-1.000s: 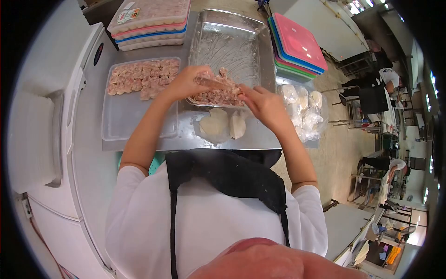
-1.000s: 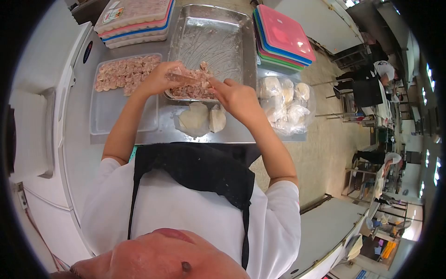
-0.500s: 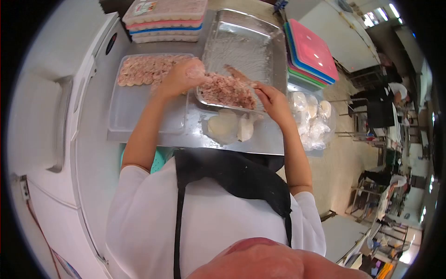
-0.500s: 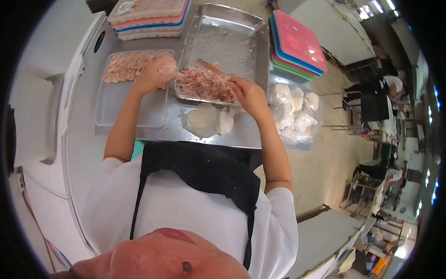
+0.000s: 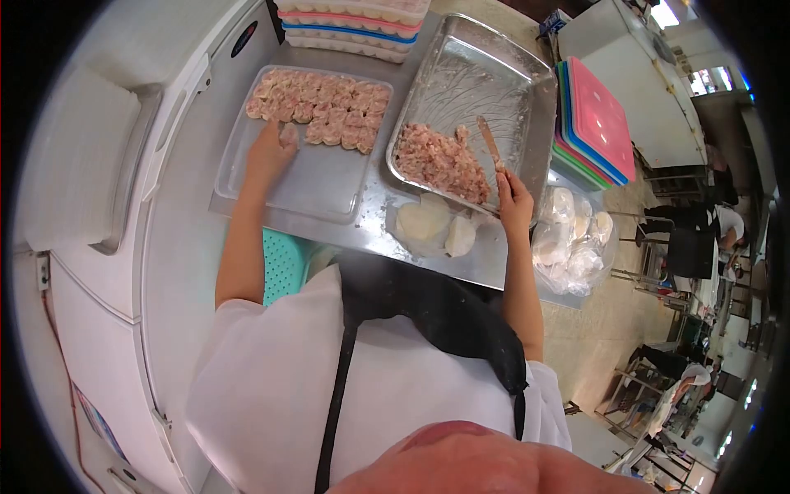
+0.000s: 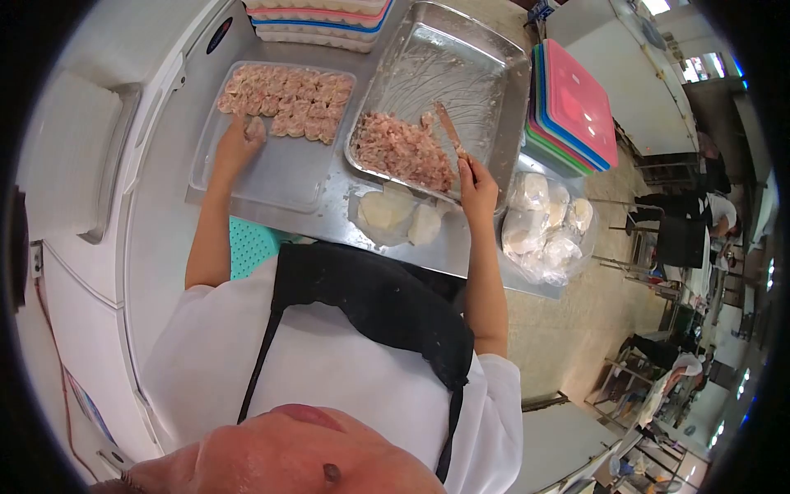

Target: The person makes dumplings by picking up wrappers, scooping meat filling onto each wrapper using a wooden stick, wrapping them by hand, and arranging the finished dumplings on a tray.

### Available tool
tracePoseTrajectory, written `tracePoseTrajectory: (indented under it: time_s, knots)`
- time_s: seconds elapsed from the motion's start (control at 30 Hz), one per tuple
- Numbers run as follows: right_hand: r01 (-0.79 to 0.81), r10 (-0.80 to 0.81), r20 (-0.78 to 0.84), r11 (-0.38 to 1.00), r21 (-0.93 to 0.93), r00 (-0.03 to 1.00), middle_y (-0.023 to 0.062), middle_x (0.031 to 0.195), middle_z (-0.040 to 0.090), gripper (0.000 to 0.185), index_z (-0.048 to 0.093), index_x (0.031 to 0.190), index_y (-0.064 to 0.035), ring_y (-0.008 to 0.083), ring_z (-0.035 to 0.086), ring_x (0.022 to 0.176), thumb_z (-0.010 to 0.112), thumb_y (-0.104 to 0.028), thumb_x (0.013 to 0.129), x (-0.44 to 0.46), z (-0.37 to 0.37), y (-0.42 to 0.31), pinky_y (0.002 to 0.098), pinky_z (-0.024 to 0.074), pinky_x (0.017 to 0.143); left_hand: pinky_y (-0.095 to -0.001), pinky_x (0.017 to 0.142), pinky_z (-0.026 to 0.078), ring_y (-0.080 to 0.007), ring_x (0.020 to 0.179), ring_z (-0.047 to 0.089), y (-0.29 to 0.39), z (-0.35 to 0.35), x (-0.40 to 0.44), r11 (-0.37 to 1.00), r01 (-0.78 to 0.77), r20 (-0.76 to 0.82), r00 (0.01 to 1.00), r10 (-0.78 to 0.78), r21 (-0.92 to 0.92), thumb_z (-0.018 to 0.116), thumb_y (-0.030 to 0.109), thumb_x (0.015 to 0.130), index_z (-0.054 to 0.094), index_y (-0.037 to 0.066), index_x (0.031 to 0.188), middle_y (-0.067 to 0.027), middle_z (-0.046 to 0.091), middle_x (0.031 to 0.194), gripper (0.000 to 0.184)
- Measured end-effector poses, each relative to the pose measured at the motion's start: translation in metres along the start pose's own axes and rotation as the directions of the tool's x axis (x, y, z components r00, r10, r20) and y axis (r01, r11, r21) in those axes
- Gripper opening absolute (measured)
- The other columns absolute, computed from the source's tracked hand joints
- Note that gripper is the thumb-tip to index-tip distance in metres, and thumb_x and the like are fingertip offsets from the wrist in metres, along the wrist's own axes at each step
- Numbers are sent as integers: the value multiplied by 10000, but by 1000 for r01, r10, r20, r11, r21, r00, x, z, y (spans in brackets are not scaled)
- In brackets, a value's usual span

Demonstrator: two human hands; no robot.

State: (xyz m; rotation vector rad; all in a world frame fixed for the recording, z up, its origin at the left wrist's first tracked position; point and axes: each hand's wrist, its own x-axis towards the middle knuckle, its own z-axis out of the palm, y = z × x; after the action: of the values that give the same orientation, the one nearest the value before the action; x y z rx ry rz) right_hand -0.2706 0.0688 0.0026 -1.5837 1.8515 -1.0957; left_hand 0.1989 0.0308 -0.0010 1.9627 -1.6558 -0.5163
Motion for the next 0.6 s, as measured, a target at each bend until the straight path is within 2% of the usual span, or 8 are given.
tracePoseTrajectory:
  time_s: [0.03,0.13,0.23,0.33,0.43,0.53,0.6]
  knots:
    - [0,0,-7,1000,-15,1000,147,899,689,290,666,1089,-20,170,644,797,636,-240,902,0,0,-3,285,486,732,-421,821,481,-365,979,608,8,2,-3,999,34,8,999,-34,-2,668,190,794,420,65,1336,-232,605,1090,609]
    - [15,-16,-21,999,-38,1000,149,894,688,287,669,1082,-17,171,646,801,641,-236,899,-1,1,-4,285,486,732,-444,797,479,-386,942,615,20,8,-8,994,-48,-44,998,44,-94,645,169,821,391,72,1360,-238,613,1081,604]
    - [35,-36,-19,999,-26,999,150,891,687,284,672,1076,-18,172,649,802,643,-238,897,-1,3,0,286,486,731,-436,829,475,-393,1001,591,21,11,1,973,-171,-117,981,153,-156,640,142,822,388,70,1364,-247,585,1153,602]
    - [23,-23,-2,999,-32,1000,145,890,688,283,672,1072,-17,169,646,795,644,-238,896,-1,1,-5,285,486,729,-428,870,465,-386,1068,560,0,24,18,967,-253,-119,962,247,-36,652,118,806,386,44,1359,-250,563,1183,618]
    - [60,-60,-18,998,-20,998,136,888,688,282,672,1067,-15,154,636,785,649,-234,892,-5,-1,-13,277,483,726,-425,890,456,-393,1106,525,-14,26,20,940,-333,-63,942,329,-74,670,110,778,391,7,1339,-249,543,1185,635]
    - [92,-93,-15,996,-5,996,127,880,688,283,667,1071,-12,135,625,781,659,-222,881,-4,0,-14,270,480,724,-436,894,446,-397,1074,526,-10,18,10,970,-243,36,969,244,-30,678,105,766,435,6,1290,-219,549,1143,586]
    - [69,-69,15,998,-4,997,121,868,688,287,663,1075,-10,122,616,779,669,-213,871,-3,0,-8,265,478,723,-437,911,436,-392,1058,529,18,4,-6,946,-303,27,953,302,113,672,100,768,469,19,1251,-201,544,1149,530]
